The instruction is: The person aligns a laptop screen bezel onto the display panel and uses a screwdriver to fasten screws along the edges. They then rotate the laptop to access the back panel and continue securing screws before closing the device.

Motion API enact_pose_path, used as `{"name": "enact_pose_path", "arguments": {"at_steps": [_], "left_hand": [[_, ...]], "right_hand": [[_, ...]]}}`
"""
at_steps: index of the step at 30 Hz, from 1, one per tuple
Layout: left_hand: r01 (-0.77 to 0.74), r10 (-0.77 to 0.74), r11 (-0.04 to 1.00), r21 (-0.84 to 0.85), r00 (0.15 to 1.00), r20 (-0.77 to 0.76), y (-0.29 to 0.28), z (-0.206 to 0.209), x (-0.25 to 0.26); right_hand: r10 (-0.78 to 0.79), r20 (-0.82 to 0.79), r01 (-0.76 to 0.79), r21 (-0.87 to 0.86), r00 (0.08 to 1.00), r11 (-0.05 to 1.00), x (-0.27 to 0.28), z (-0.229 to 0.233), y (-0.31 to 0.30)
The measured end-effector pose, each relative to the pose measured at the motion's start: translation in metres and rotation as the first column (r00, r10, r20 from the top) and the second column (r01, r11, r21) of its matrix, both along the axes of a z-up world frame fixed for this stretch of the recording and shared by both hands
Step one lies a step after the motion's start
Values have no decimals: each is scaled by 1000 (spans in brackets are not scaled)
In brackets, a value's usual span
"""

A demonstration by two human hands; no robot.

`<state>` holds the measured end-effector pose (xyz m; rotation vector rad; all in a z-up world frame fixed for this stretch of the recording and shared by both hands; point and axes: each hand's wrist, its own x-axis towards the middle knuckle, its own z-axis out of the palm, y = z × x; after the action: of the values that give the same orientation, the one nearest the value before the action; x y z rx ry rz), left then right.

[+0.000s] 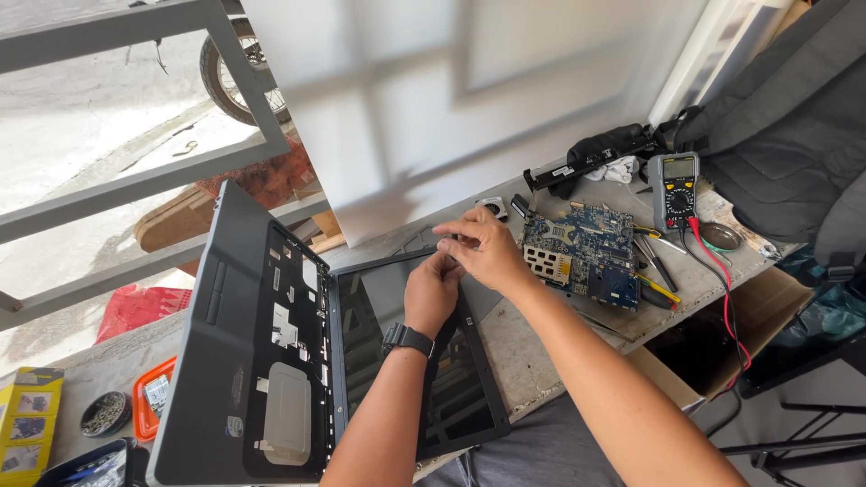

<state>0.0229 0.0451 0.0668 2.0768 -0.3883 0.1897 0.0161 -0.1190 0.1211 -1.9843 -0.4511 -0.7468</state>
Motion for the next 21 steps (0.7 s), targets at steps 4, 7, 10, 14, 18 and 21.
{"name": "enact_pose_path", "arguments": {"at_steps": [4, 7, 10, 14, 18, 21], "left_hand": [[-29, 29, 999, 27, 999, -27, 2, -5, 6], [24, -24, 1000, 5, 998, -51, 1, 2, 1], [13, -12, 1000, 14, 997, -81, -1, 4, 1], [-55, 54, 998, -3, 993, -104, -2, -9, 9], [-107, 106, 994, -3, 989, -102, -2, -28, 27], [-77, 77, 997, -1, 989, -126, 0, -29, 30]], "right_hand": [[-32, -37, 32, 5, 999, 999, -9, 7, 11], [-3, -136, 13, 72, 991, 997, -21, 9, 12], [23, -113, -8, 125, 993, 992, -15, -9, 9], [-49, -224, 66, 69, 973, 995, -18, -24, 8], [-190, -201, 173, -102, 961, 980, -8, -46, 7], [-200, -174, 190, -72, 964, 979, -9, -44, 10]]}}
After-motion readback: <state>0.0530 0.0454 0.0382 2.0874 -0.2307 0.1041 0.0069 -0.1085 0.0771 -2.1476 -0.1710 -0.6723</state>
